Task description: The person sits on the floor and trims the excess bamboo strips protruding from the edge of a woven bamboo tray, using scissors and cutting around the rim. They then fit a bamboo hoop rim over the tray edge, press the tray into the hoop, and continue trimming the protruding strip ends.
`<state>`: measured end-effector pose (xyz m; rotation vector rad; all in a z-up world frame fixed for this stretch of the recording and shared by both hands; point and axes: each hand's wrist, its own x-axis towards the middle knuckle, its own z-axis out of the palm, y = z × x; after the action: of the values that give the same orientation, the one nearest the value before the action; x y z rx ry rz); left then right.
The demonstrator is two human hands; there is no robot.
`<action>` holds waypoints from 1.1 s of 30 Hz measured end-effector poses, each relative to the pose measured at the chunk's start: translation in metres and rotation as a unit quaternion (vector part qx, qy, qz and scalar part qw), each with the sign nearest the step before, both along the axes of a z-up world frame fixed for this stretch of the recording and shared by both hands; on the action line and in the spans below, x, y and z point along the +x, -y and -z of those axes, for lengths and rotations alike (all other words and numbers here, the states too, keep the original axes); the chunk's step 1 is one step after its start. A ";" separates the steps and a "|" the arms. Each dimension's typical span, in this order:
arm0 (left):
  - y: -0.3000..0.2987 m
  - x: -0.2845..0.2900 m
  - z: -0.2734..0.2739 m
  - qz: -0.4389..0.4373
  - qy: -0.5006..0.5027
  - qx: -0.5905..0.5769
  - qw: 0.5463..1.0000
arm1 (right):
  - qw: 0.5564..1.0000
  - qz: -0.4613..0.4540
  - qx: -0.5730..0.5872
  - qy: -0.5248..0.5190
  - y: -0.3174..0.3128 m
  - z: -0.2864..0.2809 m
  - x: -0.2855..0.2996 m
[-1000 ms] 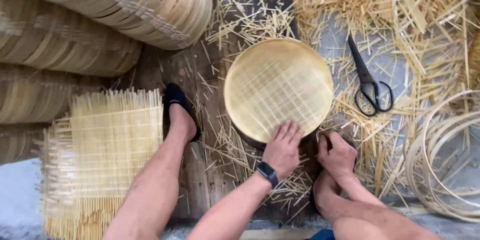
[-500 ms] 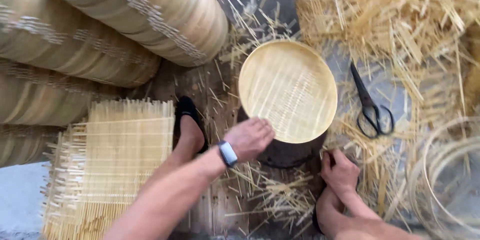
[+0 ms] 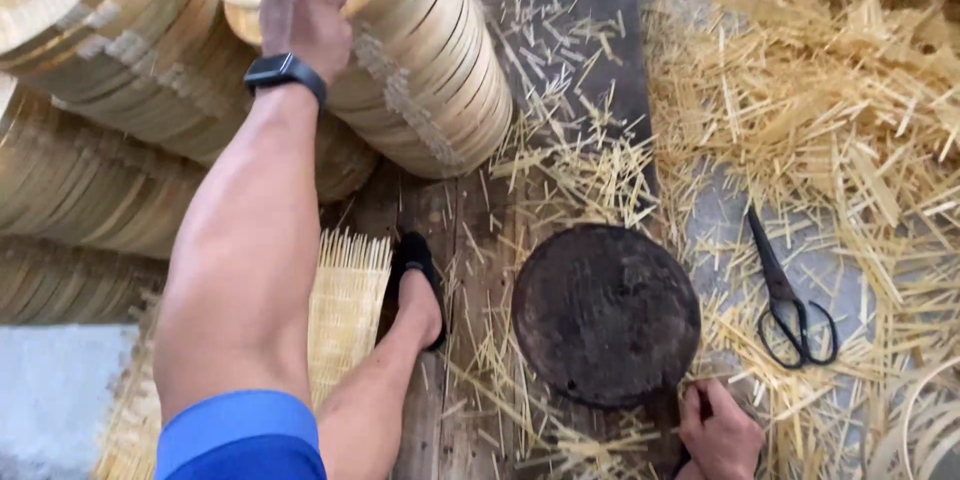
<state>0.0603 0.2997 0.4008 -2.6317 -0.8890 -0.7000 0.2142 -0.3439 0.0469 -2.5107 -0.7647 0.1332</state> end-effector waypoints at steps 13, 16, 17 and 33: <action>0.014 -0.020 -0.015 0.012 0.041 -0.120 0.992 | 0.999 0.001 0.038 -0.018 0.003 0.002 -0.002; 0.017 -0.008 -0.015 -0.018 0.020 -0.111 0.993 | 0.997 0.023 0.059 -0.042 0.003 0.002 -0.003; 0.025 0.001 -0.019 -0.068 -0.012 -0.125 0.990 | 0.998 0.024 0.044 -0.037 0.002 0.002 -0.003; 0.234 -0.189 0.099 -0.012 -0.234 -0.261 0.936 | 0.994 -0.049 0.086 -0.036 0.002 0.003 0.009</action>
<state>-0.1291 0.0657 0.3016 -3.0208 -1.0586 0.2197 0.2230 -0.3459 0.0436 -2.2941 -0.8323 0.1823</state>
